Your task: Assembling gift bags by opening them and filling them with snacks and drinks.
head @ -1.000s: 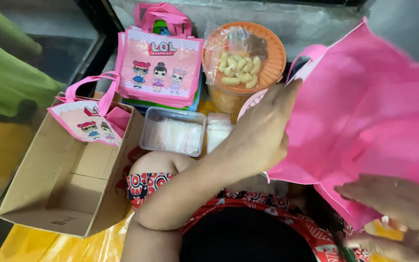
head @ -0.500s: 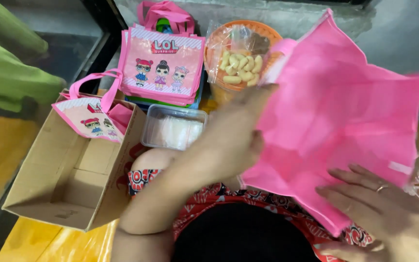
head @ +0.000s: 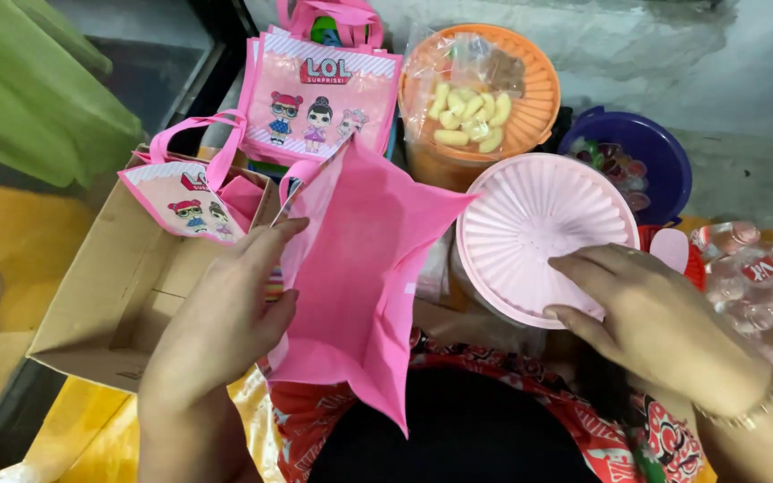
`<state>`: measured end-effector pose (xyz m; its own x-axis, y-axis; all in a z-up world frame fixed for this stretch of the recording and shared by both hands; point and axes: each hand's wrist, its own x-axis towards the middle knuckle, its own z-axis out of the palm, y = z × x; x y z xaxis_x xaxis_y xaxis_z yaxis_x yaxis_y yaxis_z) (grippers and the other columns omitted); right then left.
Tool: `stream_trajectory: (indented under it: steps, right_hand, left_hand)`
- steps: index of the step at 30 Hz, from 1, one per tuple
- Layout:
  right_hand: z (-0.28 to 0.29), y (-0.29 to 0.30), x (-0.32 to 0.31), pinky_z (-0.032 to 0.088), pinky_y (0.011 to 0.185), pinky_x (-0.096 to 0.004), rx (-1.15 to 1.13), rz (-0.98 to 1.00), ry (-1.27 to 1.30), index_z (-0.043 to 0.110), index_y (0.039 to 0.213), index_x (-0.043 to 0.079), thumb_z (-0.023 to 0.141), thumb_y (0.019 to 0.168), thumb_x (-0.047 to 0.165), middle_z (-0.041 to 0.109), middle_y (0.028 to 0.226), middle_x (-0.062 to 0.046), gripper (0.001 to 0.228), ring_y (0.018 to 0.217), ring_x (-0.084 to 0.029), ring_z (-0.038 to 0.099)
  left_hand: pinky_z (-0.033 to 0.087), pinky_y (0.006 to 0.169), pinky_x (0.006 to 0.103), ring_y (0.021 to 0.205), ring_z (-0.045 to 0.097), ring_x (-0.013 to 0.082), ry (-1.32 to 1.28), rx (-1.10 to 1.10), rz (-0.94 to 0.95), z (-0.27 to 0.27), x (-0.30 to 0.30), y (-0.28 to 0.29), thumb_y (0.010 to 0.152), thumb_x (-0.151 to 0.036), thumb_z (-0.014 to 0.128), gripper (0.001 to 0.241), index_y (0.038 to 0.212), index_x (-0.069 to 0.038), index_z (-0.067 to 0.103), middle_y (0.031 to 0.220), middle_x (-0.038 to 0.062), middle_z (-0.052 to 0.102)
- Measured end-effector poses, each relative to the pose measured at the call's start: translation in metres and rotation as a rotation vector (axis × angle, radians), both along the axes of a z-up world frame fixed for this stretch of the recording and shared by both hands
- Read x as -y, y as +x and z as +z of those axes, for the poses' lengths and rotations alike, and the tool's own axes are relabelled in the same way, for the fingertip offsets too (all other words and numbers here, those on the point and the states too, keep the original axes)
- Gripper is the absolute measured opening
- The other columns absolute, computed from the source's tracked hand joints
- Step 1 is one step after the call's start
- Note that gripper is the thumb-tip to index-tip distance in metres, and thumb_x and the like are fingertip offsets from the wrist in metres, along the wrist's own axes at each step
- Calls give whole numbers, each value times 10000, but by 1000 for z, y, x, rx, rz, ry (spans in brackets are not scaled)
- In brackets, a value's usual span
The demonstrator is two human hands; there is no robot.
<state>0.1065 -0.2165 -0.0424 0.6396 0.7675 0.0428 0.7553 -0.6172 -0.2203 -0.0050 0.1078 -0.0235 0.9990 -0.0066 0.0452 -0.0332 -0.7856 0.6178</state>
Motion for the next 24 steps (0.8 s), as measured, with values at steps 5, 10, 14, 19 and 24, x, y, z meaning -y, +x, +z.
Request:
stream_trajectory:
  steps: [5,10,14,19,24]
  right_hand:
    - [-33,31,8,421,836,-376,-134,-105,-195,516,1112,115,576,702,375,539,1121,-114,489,1008,-283,524]
    - [-34,49,2,432,825,-371,-163,-211,-278,527,1112,143,582,683,418,557,1114,-84,513,1006,-273,536]
    - [13,60,-49,507,775,-322,-392,-349,-198,556,1086,129,559,748,296,556,1151,-21,377,767,-220,647]
    - [-43,148,-62,402,667,-371,65,-65,248,623,936,33,612,806,200,607,883,-111,212,783,-279,566]
    - [-76,198,-115,178,989,-378,-71,-53,42,391,1239,-26,667,560,507,322,1309,-238,906,1241,-330,236]
  left_hand:
    - [399,824,359,1084,452,300,-18,27,106,-13,-4,1,605,18,448,580,1182,-13,406,1163,163,484]
    - [408,777,386,1003,489,312,10,8,240,-12,-4,-2,628,17,428,570,1195,-46,409,1212,141,443]
    - [423,713,393,802,551,294,-29,-38,282,-19,-3,-2,626,21,442,577,1192,-87,416,1209,124,439]
    - [415,784,375,1009,483,307,-66,15,195,-24,0,-1,602,41,469,597,1188,-59,424,1188,154,453]
    - [351,897,340,1098,458,292,-128,26,85,-19,3,-2,613,45,477,561,1167,-28,432,1154,147,485]
